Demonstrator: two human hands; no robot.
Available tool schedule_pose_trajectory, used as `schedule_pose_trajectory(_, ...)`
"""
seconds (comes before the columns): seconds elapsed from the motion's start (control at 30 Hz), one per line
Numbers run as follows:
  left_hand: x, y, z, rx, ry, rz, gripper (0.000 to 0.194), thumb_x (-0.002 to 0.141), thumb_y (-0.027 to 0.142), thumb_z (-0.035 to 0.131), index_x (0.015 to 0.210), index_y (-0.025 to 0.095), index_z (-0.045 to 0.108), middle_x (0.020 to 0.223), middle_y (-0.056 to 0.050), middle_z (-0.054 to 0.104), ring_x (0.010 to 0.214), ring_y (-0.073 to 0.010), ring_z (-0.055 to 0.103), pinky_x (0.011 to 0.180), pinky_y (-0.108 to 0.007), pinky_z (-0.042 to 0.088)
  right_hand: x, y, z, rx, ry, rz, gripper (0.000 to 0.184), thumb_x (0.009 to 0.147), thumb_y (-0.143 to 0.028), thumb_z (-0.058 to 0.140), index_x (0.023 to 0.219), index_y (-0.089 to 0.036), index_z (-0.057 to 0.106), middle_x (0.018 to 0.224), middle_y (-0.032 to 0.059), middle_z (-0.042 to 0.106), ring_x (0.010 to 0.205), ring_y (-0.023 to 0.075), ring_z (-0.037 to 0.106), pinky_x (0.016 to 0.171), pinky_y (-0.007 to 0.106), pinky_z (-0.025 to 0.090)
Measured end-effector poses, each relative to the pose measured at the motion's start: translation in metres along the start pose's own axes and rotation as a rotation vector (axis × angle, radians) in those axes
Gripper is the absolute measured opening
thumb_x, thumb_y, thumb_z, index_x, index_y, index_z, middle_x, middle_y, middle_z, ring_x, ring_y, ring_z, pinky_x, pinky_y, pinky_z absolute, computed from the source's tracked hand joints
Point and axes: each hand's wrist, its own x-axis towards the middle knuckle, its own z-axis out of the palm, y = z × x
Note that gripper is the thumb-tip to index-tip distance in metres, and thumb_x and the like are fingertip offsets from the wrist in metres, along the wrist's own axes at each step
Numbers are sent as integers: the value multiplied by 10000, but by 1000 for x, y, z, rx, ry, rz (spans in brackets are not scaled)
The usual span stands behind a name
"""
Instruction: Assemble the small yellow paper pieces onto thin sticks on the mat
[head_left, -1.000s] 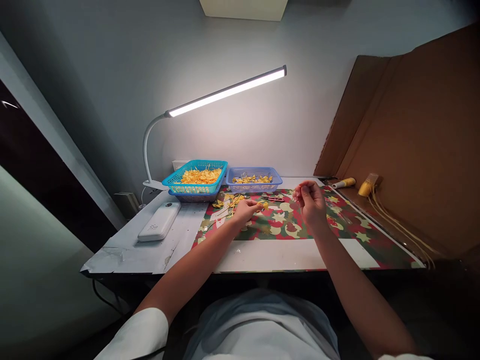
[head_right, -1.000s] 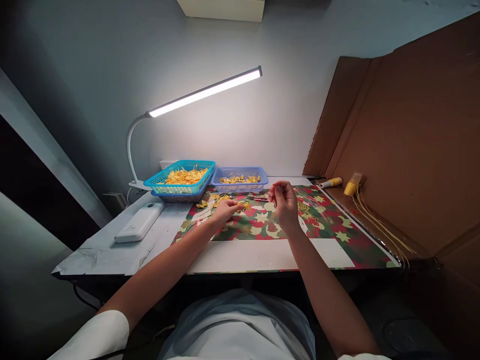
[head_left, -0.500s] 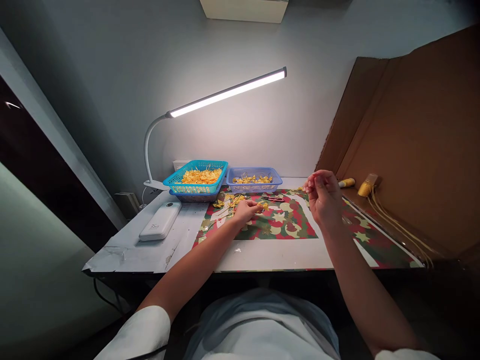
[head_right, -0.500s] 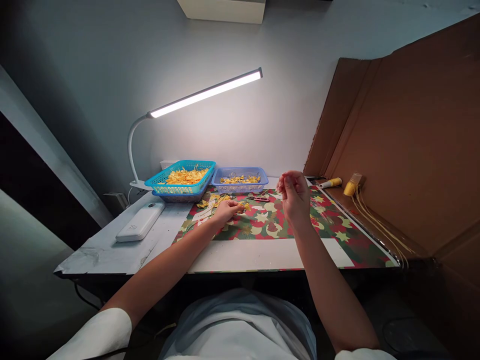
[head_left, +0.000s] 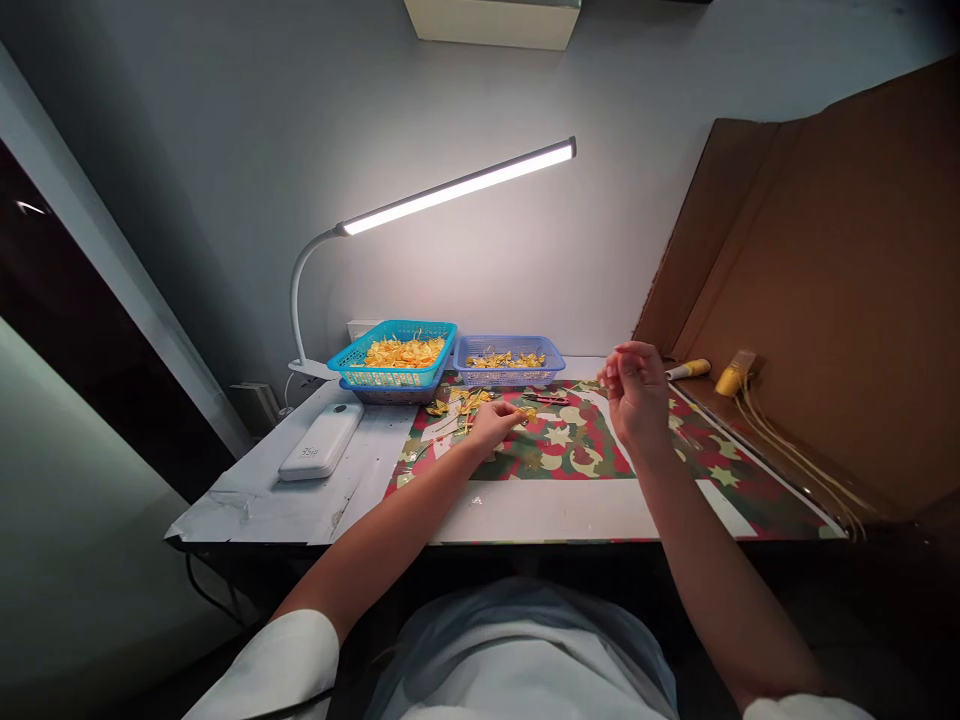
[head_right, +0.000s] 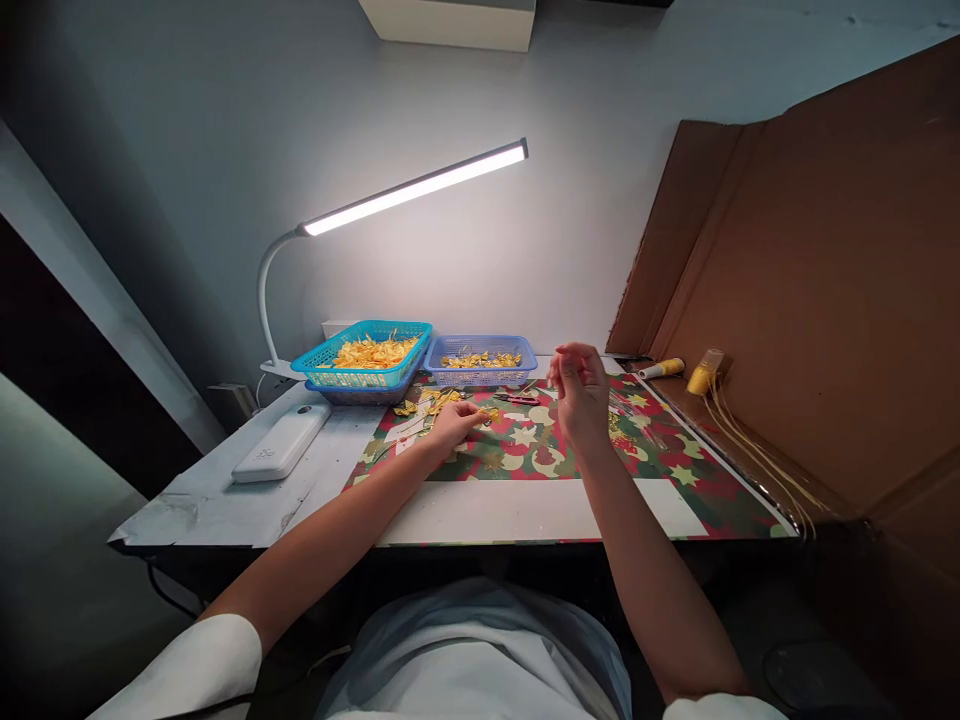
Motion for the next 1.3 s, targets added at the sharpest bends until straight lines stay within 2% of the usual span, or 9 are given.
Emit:
schedule_pose_trajectory(0.2,4,-8,1,-85,-116,103,335,549,360,766,690,145,550,589,43,542,497,-48,446,448,-168,315,-25,42,7,-152,-138,212,189,829,-453,556,844,-264,563,565,-64,333,475,90,325,449,226,303)
schedule_pose_trajectory(0.37,3,-10,-2,36,-206,49,375,614,270,717,941,193,552,622,67,541,457,-55,458,419,-166,343,-27,62,-7,79,46,329,134,751,-343,602,813,-238,546,609,-67,359,475,65,317,463,213,327)
schedule_pose_trajectory(0.47,3,-9,-6,144,-248,30,228,652,250,682,837,183,566,598,56,543,437,-56,462,410,-170,365,-20,62,-17,176,128,344,162,690,-325,636,782,-224,550,607,-66,380,469,53,316,456,201,327)
schedule_pose_trajectory(0.57,4,-9,-10,197,-301,11,160,641,245,693,733,160,593,575,38,557,439,-62,475,426,-181,400,-22,63,-16,123,136,360,205,684,-362,645,820,-227,570,589,-66,397,469,56,319,442,193,304)
schedule_pose_trajectory(0.7,4,-8,-13,192,-321,-67,199,627,294,726,683,128,633,556,8,592,483,-81,532,494,-197,445,-42,72,-1,-104,-37,473,221,739,-422,591,839,-226,570,559,-63,399,460,73,323,424,205,279)
schedule_pose_trajectory(0.83,2,-4,-14,118,-288,-88,189,573,221,764,664,97,653,578,-10,615,501,-70,543,518,-185,442,-58,81,7,-345,-210,516,170,756,-384,543,807,-222,546,602,-44,474,499,94,407,442,213,320)
schedule_pose_trajectory(1.03,-2,4,-14,-67,-234,-102,216,570,176,757,745,109,650,640,-8,629,534,-75,571,533,-191,455,-60,76,3,-404,-297,549,197,788,-373,481,919,-228,505,661,-27,600,538,122,512,482,231,410)
schedule_pose_trajectory(1.2,-2,6,-14,-130,-192,-92,247,542,180,772,707,125,595,646,6,622,536,-74,584,545,-192,465,-61,72,5,-473,-337,505,164,781,-367,487,793,-210,533,687,6,638,519,123,525,468,237,403)
schedule_pose_trajectory(1.3,-2,7,-14,-114,-168,-110,214,552,182,764,695,111,622,630,-3,616,540,-71,582,547,-186,463,-62,73,5,-526,-340,464,147,770,-344,492,745,-208,542,649,3,627,507,127,526,490,251,408)
